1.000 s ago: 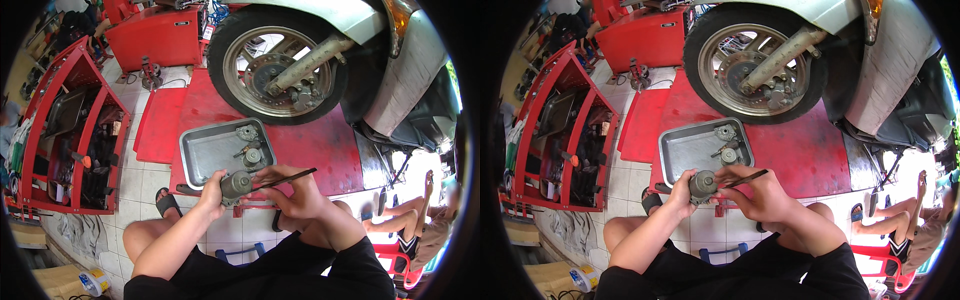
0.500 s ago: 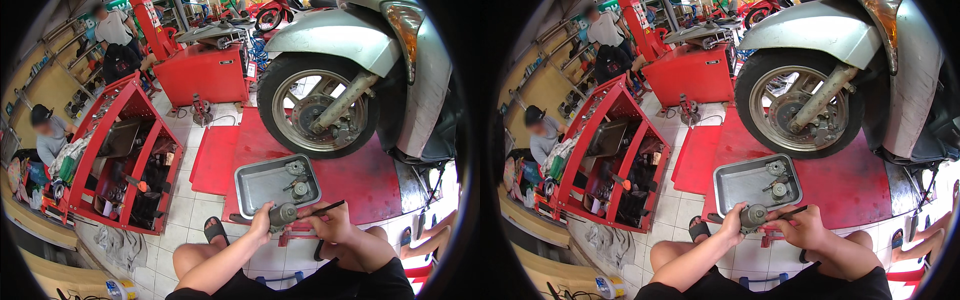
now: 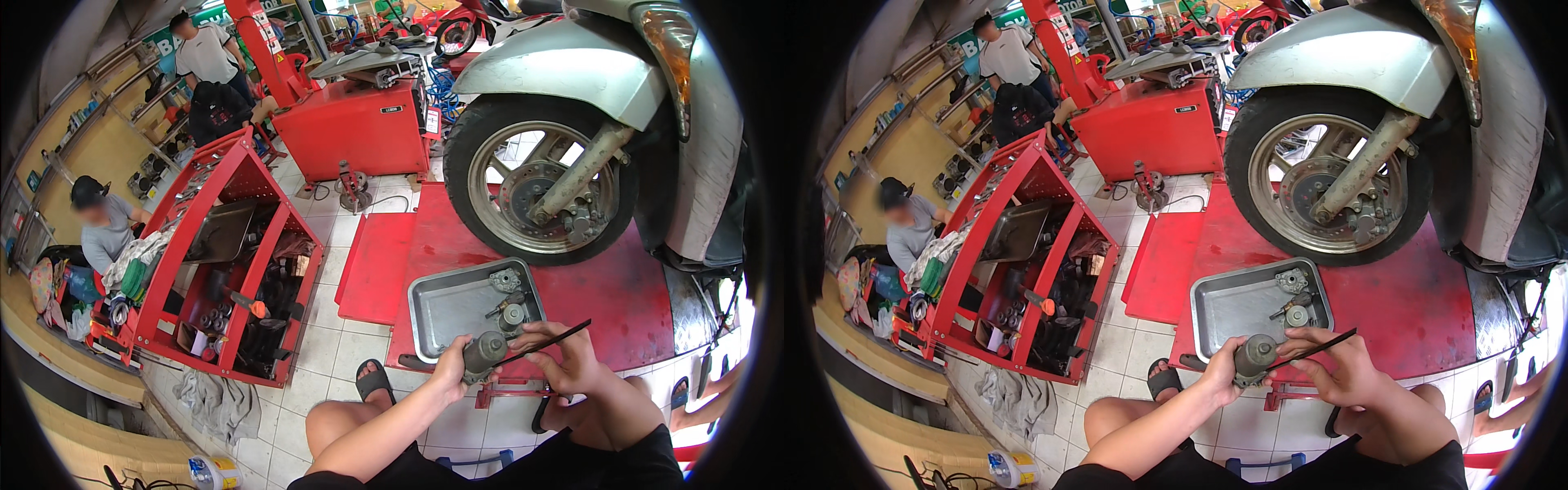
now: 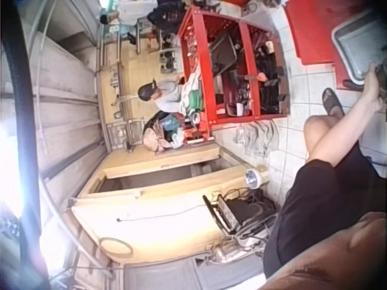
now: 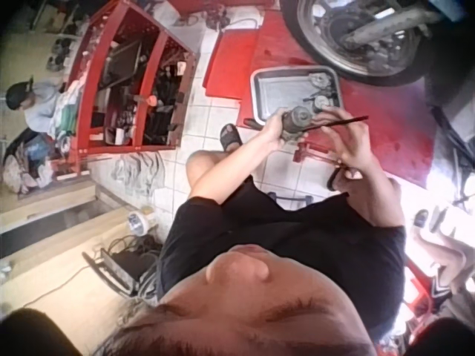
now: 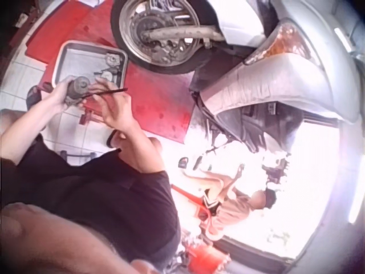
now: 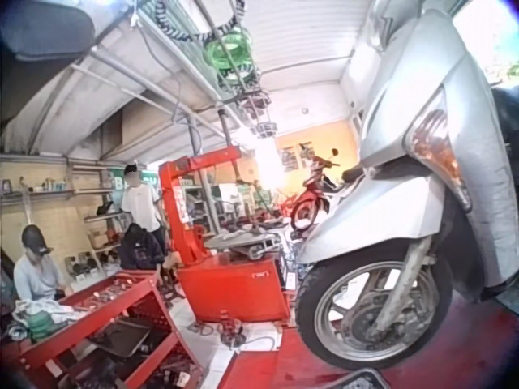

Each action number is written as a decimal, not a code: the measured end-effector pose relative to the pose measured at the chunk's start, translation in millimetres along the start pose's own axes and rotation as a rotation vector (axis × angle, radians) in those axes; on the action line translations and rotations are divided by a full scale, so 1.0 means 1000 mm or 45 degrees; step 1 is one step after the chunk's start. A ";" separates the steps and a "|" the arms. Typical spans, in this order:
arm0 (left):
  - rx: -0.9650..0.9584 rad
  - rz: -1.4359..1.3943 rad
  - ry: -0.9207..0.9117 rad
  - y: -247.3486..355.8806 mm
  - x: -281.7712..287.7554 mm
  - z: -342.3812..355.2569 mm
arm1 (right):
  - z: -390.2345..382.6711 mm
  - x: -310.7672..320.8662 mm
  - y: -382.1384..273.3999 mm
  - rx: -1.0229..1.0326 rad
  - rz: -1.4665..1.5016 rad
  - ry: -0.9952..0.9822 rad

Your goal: The person is sitting on the floor in a workshop, using a screwdriver to disassemble and clean a cylindrical scooter part. They remove small components, place them in a metal tray, and repeatedly probe the interior of the part with the tool.

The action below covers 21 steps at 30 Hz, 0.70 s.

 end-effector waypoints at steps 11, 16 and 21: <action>-0.009 0.115 0.047 0.005 -0.002 -0.002 | -0.004 0.001 0.007 0.039 -0.113 0.119; -0.041 0.090 0.084 0.014 -0.008 -0.007 | -0.001 0.000 0.005 -0.029 0.029 0.128; -0.188 -0.013 0.092 0.037 0.003 -0.010 | 0.006 0.012 0.017 -0.091 0.516 0.365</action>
Point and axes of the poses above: each hand's wrist, its own z-axis towards the middle knuckle, its own x-axis out of the back of the hand, y = z × x, the point moved 1 cm from there along z, towards the middle knuckle, and after that the axes turned 2 degrees about z, right-handed, at the moved point
